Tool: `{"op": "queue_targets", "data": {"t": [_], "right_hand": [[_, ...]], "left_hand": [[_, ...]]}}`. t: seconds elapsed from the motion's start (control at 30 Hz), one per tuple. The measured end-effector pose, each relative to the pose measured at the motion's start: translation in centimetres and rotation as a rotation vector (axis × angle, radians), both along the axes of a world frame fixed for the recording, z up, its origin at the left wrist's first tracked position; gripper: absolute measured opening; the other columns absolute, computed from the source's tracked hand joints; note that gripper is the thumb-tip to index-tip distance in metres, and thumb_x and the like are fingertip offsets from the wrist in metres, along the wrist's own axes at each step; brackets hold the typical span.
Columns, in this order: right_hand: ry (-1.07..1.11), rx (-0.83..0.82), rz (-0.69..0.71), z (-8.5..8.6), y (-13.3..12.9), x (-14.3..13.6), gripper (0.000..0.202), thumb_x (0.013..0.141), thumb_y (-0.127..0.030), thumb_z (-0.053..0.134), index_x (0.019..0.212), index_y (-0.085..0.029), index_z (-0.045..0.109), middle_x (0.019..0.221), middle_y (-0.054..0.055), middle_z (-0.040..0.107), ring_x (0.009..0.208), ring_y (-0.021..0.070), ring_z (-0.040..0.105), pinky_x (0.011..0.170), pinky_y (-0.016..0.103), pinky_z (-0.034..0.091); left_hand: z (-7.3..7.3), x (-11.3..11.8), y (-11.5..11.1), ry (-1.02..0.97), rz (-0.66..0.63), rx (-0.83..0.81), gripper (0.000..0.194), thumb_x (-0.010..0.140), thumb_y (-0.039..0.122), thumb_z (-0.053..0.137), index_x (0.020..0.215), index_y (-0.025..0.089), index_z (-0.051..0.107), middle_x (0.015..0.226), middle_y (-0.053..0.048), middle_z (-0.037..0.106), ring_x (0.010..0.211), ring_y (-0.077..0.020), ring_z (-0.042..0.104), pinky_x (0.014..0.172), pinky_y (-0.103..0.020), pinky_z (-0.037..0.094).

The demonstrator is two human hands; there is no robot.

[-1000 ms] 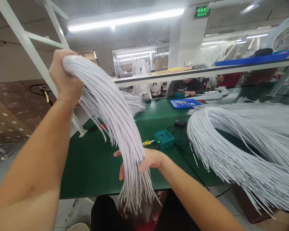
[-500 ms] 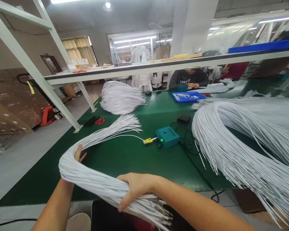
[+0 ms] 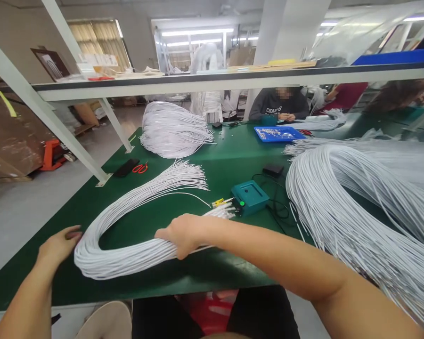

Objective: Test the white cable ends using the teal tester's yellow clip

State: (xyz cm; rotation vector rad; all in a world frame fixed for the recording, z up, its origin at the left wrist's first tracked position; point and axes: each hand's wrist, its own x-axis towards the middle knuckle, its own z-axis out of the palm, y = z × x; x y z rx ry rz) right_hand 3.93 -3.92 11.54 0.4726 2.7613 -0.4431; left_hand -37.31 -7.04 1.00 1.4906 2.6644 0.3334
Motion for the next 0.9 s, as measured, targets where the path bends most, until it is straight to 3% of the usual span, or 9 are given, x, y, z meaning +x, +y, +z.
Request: {"op": "queue_targets", "data": {"t": [0.07,0.13,0.2,0.3,0.43,0.47,0.57,0.7,0.9], "right_hand": [[-0.016,0.143,0.016,-2.4,-0.3,-0.3,0.049,0.074,-0.021,0.061,0.121,-0.020,0.051,0.093,0.008,0.067,0.085,0.0246,0.063,0.078,0.039,0.048],[0.061,0.203,-0.033,-5.6,-1.3,-0.5,0.049,0.077,-0.027,0.062,0.123,-0.019,0.051,0.098,0.010,0.067,0.093,0.0268,0.062,0.088,0.046,0.044],[0.180,0.196,-0.126,-8.4,-2.6,-0.7,0.074,0.072,-0.051,0.067,0.133,-0.016,0.043,0.110,0.016,0.063,0.101,0.0317,0.059,0.092,0.052,0.042],[0.326,0.245,-0.257,-11.0,-4.5,-0.9,0.091,0.070,-0.064,0.064,0.140,-0.014,0.034,0.120,0.021,0.057,0.107,0.0353,0.055,0.095,0.057,0.037],[0.506,0.348,-0.272,-12.5,-5.5,-0.5,0.081,0.079,-0.063,0.054,0.139,-0.011,0.036,0.120,0.021,0.056,0.106,0.0325,0.054,0.097,0.051,0.035],[0.548,0.365,-0.251,-12.9,-5.5,-0.3,0.079,0.081,-0.062,0.051,0.139,-0.009,0.036,0.122,0.021,0.055,0.107,0.0319,0.053,0.097,0.050,0.035],[0.643,0.390,-0.209,-14.0,-5.3,0.2,0.074,0.086,-0.058,0.045,0.138,-0.006,0.036,0.126,0.024,0.052,0.110,0.0320,0.051,0.096,0.047,0.034],[0.703,0.391,-0.191,-15.0,-4.9,0.3,0.072,0.087,-0.057,0.044,0.136,-0.004,0.038,0.124,0.024,0.054,0.108,0.0322,0.051,0.093,0.046,0.035],[0.743,0.375,-0.172,-15.4,-4.4,0.3,0.074,0.085,-0.056,0.046,0.135,-0.002,0.038,0.120,0.024,0.055,0.105,0.0323,0.051,0.089,0.045,0.037]], "left_hand": [[0.9,-0.9,0.5,-0.021,0.058,0.007,0.019,0.080,0.040,0.049,0.091,0.030,0.061,0.090,0.007,0.076,0.089,-0.0239,0.070,0.077,-0.037,0.054],[2.2,-0.3,1.1,-0.059,0.036,0.076,0.029,0.079,0.046,0.048,0.101,0.031,0.060,0.101,0.005,0.075,0.098,-0.0239,0.068,0.085,-0.039,0.052],[3.4,2.2,2.1,-0.143,-0.063,0.133,0.038,0.078,0.050,0.052,0.109,0.031,0.060,0.106,0.004,0.073,0.101,-0.0223,0.067,0.091,-0.037,0.049],[4.1,8.5,3.8,-0.354,-0.314,0.146,0.045,0.077,0.053,0.057,0.114,0.029,0.060,0.107,0.002,0.073,0.102,-0.0220,0.065,0.095,-0.035,0.047],[2.3,18.4,6.4,-0.517,-0.735,-0.108,0.047,0.081,0.050,0.053,0.119,0.023,0.061,0.117,-0.006,0.068,0.107,-0.0243,0.063,0.095,-0.036,0.049],[1.6,20.5,7.1,-0.477,-0.829,-0.151,0.044,0.082,0.046,0.052,0.119,0.024,0.061,0.120,-0.007,0.066,0.108,-0.0241,0.062,0.095,-0.037,0.049],[-0.5,25.1,9.6,-0.204,-1.032,-0.058,0.040,0.087,0.035,0.048,0.122,0.021,0.059,0.129,-0.011,0.057,0.118,-0.0254,0.054,0.103,-0.042,0.042],[-2.6,27.4,14.0,0.024,-1.010,0.004,0.042,0.091,0.036,0.042,0.124,0.014,0.056,0.132,-0.017,0.052,0.120,-0.0292,0.048,0.103,-0.046,0.040],[-4.2,26.4,21.3,0.028,-0.759,-0.028,0.054,0.091,0.044,0.036,0.131,0.009,0.050,0.138,-0.017,0.045,0.129,-0.0304,0.040,0.111,-0.042,0.030]]}}
